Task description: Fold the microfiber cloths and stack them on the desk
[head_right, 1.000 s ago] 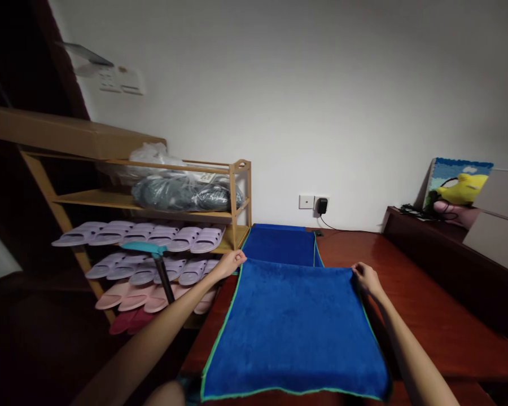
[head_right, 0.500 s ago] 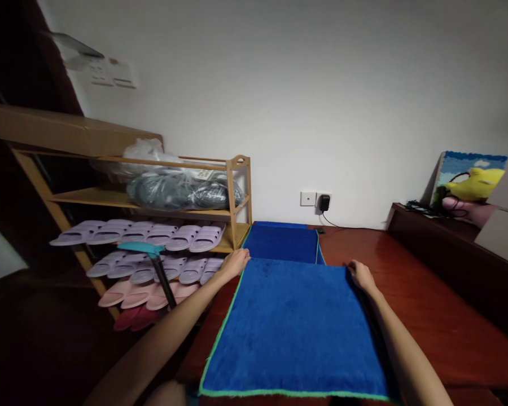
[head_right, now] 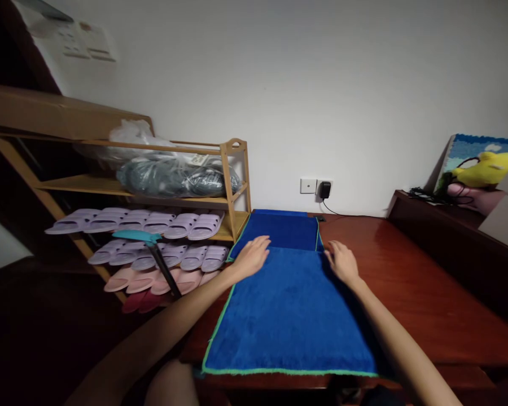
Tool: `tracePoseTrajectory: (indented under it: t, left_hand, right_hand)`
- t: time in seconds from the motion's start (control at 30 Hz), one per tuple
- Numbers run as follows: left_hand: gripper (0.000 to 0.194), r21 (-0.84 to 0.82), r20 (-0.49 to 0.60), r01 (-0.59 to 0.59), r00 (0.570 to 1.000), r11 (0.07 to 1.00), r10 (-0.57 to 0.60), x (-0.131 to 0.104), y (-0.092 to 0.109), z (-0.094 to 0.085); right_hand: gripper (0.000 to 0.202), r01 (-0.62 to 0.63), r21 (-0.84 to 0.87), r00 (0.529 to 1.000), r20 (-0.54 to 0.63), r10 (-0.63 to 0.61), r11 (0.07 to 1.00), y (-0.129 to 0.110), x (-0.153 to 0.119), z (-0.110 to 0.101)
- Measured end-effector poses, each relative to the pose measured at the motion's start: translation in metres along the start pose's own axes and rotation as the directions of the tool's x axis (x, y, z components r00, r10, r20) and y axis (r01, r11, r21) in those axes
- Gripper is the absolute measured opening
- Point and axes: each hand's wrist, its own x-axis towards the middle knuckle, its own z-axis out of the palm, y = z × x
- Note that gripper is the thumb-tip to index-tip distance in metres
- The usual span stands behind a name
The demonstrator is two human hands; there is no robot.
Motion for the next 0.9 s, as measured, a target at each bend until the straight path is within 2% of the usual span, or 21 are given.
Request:
tracePoseTrajectory:
  t: [0.07, 0.1, 0.17, 0.23, 0.4, 0.53, 0.63, 0.77, 0.83, 0.9]
  left_hand:
    - [0.049, -0.065, 0.031, -0.114, 0.993, 0.991, 0.116, -0.002, 0.019, 0.009]
    - [0.054, -0.088, 0.059, -0.127, 0.989, 0.988, 0.132, -0.002, 0.025, 0.014]
    - [0.061, -0.107, 0.132, -0.088, 0.986, 0.990, 0.102, -0.004, 0.030, 0.025]
    - [0.064, -0.115, 0.187, -0.052, 0.980, 0.992, 0.073, -0.006, 0.029, 0.033]
    - [0.064, -0.100, 0.256, -0.031, 0.965, 0.995, 0.056, 0.003, 0.029, 0.031]
    - [0.056, -0.061, 0.141, -0.039, 0.989, 0.997, 0.048, 0.018, 0.049, 0.031]
    - [0.055, -0.080, 0.150, -0.050, 0.987, 0.996, 0.061, 0.021, 0.060, 0.043]
    - [0.056, -0.120, 0.169, -0.058, 0.983, 0.991, 0.078, 0.017, 0.054, 0.053]
    - [0.056, -0.125, 0.157, -0.063, 0.984, 0.990, 0.082, 0.016, 0.043, 0.049]
    - [0.056, -0.104, 0.120, -0.037, 0.992, 0.994, 0.050, 0.015, 0.029, 0.041]
  right_hand:
    - [0.057, 0.146, 0.108, 0.983, 0.098, -0.157, 0.983, -0.028, -0.002, 0.009]
    - [0.062, 0.175, 0.149, 0.969, 0.152, -0.197, 0.973, -0.039, -0.003, 0.014]
    - [0.068, 0.172, 0.168, 0.947, 0.241, -0.210, 0.971, -0.052, -0.006, 0.024]
    - [0.070, 0.165, 0.141, 0.938, 0.284, -0.199, 0.976, -0.054, -0.009, 0.030]
    - [0.070, 0.177, 0.078, 0.945, 0.264, -0.191, 0.981, -0.053, -0.005, 0.033]
    - [0.063, 0.195, 0.023, 0.960, 0.199, -0.196, 0.981, -0.071, 0.003, 0.038]
    - [0.058, 0.229, 0.038, 0.943, 0.241, -0.232, 0.973, -0.083, 0.004, 0.046]
    - [0.059, 0.257, 0.053, 0.931, 0.256, -0.262, 0.965, -0.084, 0.002, 0.049]
    - [0.063, 0.238, 0.078, 0.936, 0.249, -0.250, 0.968, -0.075, 0.003, 0.044]
    - [0.067, 0.162, 0.101, 0.955, 0.233, -0.182, 0.982, -0.061, 0.004, 0.038]
